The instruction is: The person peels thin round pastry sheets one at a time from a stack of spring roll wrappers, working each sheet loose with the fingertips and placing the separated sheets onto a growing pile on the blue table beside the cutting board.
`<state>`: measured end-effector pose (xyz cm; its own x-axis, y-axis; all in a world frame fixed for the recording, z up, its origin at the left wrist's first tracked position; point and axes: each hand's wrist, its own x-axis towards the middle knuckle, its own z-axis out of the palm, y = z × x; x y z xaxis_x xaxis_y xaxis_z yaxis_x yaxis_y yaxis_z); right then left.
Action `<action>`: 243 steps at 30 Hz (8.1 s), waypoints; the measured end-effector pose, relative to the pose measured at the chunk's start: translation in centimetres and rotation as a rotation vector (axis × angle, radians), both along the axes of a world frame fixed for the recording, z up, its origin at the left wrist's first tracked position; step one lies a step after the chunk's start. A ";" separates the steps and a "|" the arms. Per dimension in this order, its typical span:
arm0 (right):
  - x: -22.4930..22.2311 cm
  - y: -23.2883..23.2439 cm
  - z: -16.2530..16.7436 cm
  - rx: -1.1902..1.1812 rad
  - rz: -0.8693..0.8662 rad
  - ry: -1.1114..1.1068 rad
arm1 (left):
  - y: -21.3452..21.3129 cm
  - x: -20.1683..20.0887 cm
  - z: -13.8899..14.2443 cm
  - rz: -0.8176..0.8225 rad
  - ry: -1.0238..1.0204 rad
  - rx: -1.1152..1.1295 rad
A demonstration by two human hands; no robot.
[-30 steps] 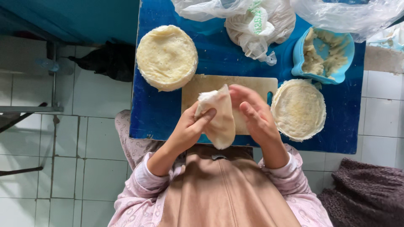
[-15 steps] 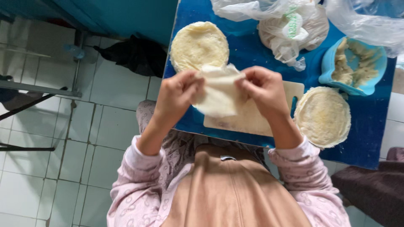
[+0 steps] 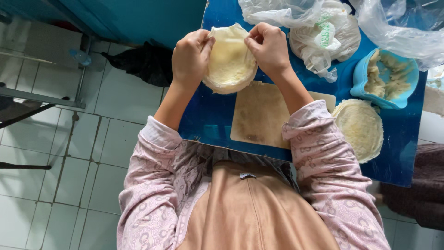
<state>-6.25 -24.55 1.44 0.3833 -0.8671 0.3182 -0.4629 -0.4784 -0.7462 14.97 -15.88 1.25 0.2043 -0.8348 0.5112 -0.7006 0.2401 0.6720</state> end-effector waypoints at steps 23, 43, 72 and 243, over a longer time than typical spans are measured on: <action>-17.8 18.2 9.8 -0.028 -0.239 0.481 | 9.8 -7.1 5.3 -0.200 0.301 0.246; -22.2 21.6 3.4 -0.287 -0.477 0.098 | 9.5 -29.2 -3.2 -0.994 1.429 0.680; -22.9 28.0 -4.1 -0.681 -0.237 0.148 | 18.3 -8.3 -7.9 0.315 -0.431 -0.308; -17.8 21.3 3.1 0.093 -0.351 -0.305 | 9.3 -24.4 -2.5 -0.884 1.642 0.881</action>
